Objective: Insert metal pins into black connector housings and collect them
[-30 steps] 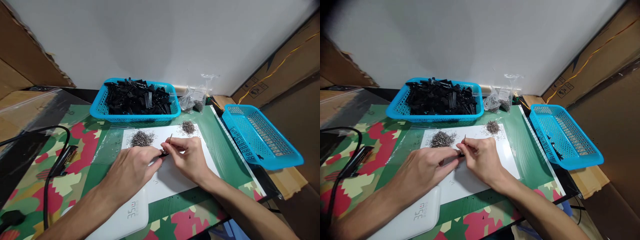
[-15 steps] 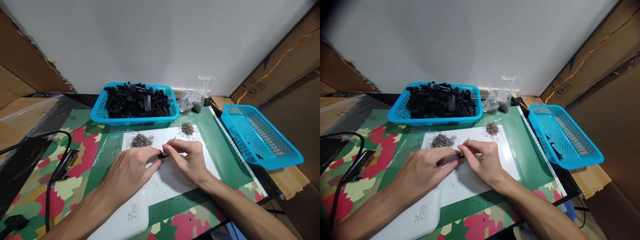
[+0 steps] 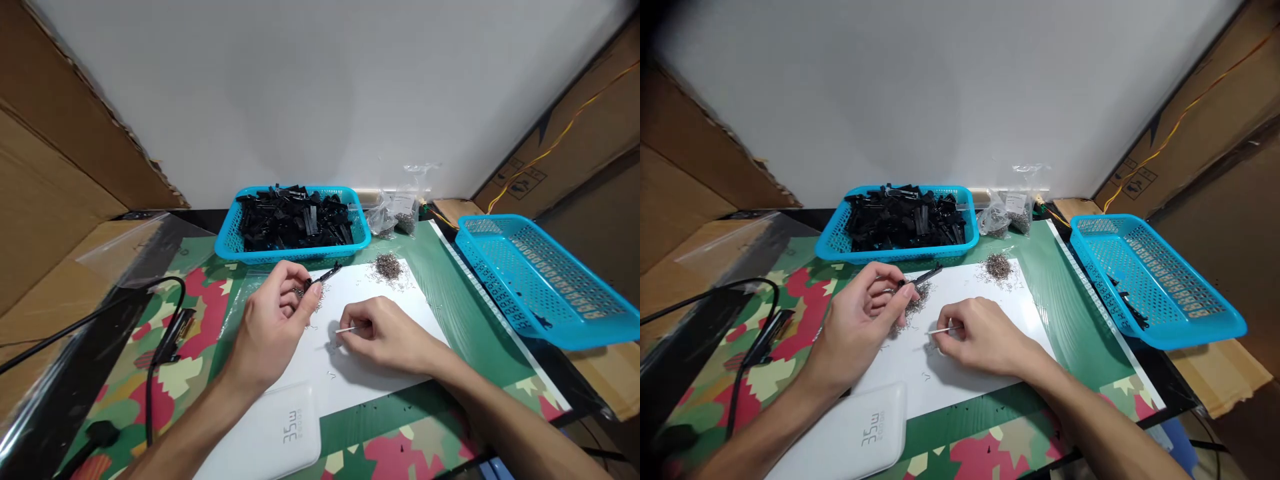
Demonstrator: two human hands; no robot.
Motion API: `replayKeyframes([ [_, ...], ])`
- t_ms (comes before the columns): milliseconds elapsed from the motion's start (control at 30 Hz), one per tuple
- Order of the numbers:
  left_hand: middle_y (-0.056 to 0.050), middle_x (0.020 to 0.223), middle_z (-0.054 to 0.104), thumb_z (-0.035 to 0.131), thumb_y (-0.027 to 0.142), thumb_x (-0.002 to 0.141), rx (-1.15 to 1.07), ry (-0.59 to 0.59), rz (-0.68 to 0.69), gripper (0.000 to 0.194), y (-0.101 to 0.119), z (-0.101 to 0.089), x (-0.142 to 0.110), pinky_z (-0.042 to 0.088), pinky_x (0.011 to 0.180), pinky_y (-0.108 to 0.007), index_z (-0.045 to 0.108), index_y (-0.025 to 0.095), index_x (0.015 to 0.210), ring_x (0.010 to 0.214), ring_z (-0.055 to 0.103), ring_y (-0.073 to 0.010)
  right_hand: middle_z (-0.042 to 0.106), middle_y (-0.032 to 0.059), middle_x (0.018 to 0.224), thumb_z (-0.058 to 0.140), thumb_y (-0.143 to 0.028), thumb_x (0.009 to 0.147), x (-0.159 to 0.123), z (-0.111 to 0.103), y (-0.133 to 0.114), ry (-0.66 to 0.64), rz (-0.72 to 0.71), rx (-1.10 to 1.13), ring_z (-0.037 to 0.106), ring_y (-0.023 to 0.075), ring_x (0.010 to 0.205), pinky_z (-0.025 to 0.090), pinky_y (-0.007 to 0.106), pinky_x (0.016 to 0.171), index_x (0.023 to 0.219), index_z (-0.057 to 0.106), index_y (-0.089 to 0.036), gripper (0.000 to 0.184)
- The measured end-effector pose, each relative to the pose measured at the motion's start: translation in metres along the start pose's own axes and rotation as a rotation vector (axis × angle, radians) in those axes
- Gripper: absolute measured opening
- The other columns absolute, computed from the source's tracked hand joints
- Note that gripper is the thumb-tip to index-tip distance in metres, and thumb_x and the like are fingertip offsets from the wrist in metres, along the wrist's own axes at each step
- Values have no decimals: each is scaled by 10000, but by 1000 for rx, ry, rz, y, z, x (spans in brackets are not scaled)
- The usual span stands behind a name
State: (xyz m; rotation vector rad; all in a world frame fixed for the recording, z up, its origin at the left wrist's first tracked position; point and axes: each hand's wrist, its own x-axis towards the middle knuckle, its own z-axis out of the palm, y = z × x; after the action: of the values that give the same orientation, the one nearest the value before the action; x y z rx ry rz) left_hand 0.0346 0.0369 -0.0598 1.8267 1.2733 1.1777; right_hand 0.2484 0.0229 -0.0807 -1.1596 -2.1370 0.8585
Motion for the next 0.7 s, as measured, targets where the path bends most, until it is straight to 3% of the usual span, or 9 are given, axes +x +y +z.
replayKeyframes([
  [67,47,829,595,680,460,985,-76,-10,-14,262,0,0,0,491,545,-203,536,245,1020,608,573,-95,541,-64,614,748,-203,860,1,4,-2,16,35,-88,442,97,574,260,249,586,889,754,-212,31],
  [133,45,854,582,685,443,984,-115,-20,-24,255,0,0,1,459,501,-184,530,245,1026,603,565,-85,583,-63,621,794,-231,846,2,6,-2,4,39,-145,470,98,570,258,251,598,963,793,-238,117],
  [300,34,919,566,705,407,965,-150,-29,-50,253,1,0,4,391,441,-160,525,242,1030,590,551,-62,690,-46,661,787,-216,880,4,6,2,-34,25,-182,540,102,576,287,243,609,960,836,-273,109],
  [533,49,766,564,675,433,983,-106,-74,-78,251,5,-2,3,337,416,-159,576,246,1119,525,483,-66,781,-5,781,764,-172,902,4,-1,6,-101,-2,-154,663,144,676,352,237,629,985,836,-237,127],
  [700,-24,955,636,636,460,1002,-41,-123,-71,360,9,-2,1,349,421,-173,681,226,1272,581,509,-71,785,23,806,705,-115,921,1,-7,5,-84,-37,-120,640,145,648,388,244,627,1030,835,-200,190],
])
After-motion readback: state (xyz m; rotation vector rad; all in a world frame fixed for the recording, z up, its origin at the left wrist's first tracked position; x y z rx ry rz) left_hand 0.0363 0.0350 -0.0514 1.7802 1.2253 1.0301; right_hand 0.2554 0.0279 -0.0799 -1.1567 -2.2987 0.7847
